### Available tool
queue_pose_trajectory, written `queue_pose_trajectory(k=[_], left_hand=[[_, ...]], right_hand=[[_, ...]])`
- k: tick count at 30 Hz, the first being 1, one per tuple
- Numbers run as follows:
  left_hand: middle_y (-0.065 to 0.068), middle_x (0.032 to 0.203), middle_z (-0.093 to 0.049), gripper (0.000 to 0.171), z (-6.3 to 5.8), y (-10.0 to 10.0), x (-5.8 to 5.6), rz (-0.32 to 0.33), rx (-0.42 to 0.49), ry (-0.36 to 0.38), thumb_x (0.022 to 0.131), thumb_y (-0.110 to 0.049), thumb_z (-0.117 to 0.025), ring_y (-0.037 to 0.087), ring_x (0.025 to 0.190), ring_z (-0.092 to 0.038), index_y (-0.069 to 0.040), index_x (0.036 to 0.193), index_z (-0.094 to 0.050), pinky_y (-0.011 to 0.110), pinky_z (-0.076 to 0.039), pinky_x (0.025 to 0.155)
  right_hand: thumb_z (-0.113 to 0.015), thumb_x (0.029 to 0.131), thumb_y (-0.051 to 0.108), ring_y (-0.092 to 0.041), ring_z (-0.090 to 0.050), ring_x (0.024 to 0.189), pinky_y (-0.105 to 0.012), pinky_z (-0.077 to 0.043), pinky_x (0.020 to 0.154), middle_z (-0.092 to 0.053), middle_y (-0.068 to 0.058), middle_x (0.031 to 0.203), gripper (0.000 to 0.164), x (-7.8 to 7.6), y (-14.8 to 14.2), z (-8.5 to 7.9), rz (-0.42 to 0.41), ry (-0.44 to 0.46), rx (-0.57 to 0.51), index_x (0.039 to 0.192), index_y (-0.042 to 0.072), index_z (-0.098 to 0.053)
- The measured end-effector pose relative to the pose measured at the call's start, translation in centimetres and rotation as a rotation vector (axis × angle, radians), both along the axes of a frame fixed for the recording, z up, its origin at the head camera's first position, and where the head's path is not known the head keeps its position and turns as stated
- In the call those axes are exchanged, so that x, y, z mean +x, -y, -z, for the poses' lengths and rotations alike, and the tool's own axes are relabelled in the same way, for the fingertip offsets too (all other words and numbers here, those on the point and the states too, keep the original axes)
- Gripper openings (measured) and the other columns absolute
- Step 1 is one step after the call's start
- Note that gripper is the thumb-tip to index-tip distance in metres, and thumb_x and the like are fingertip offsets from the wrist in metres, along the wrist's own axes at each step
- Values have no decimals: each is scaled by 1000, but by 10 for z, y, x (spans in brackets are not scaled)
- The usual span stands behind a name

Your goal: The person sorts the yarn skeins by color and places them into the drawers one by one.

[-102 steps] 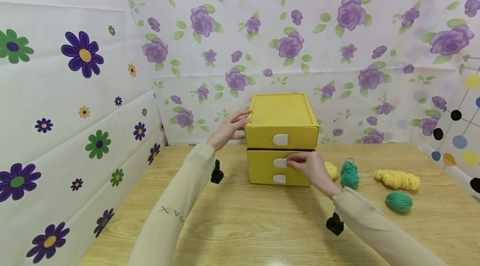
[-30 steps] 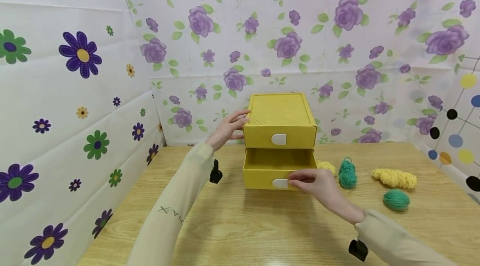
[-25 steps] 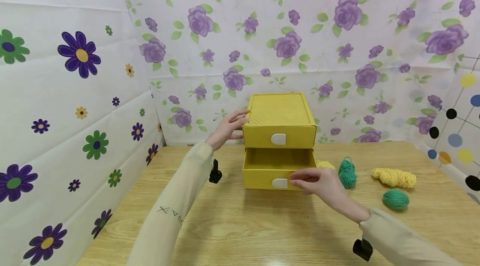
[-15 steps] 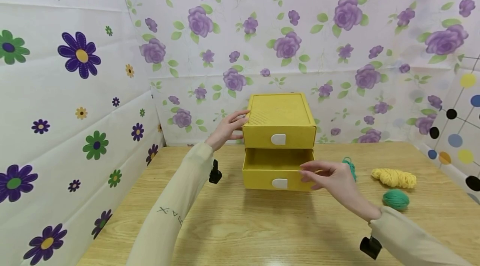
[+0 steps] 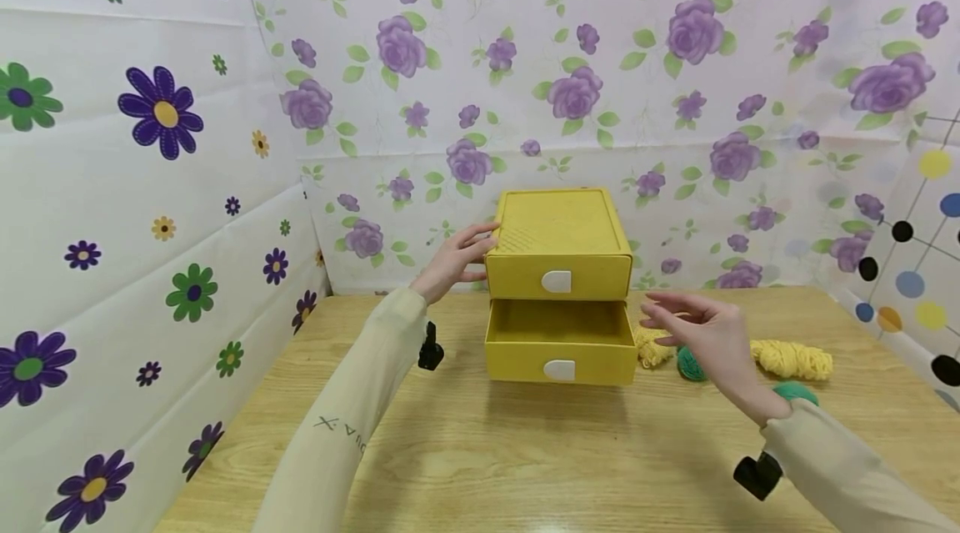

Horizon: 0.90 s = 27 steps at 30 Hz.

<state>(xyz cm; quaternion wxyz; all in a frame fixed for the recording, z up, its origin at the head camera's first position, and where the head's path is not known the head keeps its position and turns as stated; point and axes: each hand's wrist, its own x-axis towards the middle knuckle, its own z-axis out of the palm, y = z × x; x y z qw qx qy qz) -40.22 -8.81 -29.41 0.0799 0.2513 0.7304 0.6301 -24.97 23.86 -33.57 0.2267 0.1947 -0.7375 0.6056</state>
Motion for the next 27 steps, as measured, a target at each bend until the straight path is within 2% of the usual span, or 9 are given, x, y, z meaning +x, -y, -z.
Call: queue_pose_trajectory(k=[11, 17, 22, 24, 27], left_hand=[[6, 128, -45, 44, 0, -1, -1, -5, -1, -4, 95, -29, -51, 28, 100, -50, -21, 137, -42, 41, -46, 79], [6, 130, -43, 44, 0, -1, 0, 1, -2, 3, 95, -28, -50, 28, 101, -50, -20, 137, -41, 40, -47, 79], [6, 129, -44, 44, 1, -1, 0, -7, -2, -2, 94, -29, -51, 28, 100, -51, -20, 137, -42, 40, -47, 78], [6, 128, -45, 45, 1, -1, -1, -13, 0, -4, 94, -29, -51, 28, 99, -51, -20, 137, -42, 41, -47, 78], [6, 127, -45, 45, 0, -1, -1, -13, 2, -7, 94, -29, -51, 28, 99, -51, -20, 137, -42, 44, -46, 80]], right_hand=[[-64, 86, 12, -14, -63, 81, -32, -51, 61, -66, -8, 96, 34, -15, -32, 14, 131, 62, -21, 115, -6, -59], [-66, 84, 21, -8, -63, 77, -26, -51, 62, -65, -6, 99, 42, -17, -42, 27, 253, 98, 78, 120, 0, -59], [-65, 85, 27, 1, -59, 80, -19, -49, 63, -59, -20, 108, 48, -17, -48, 32, 343, 128, 170, 122, -1, -56], [-64, 85, 30, -4, -60, 85, -17, -48, 63, -56, -23, 112, 50, -17, -50, 32, 380, 146, 214, 123, -2, -55], [-64, 85, 32, -20, -58, 96, -19, -48, 66, -53, -24, 116, 53, -18, -54, 36, 401, 187, 239, 123, -3, -54]])
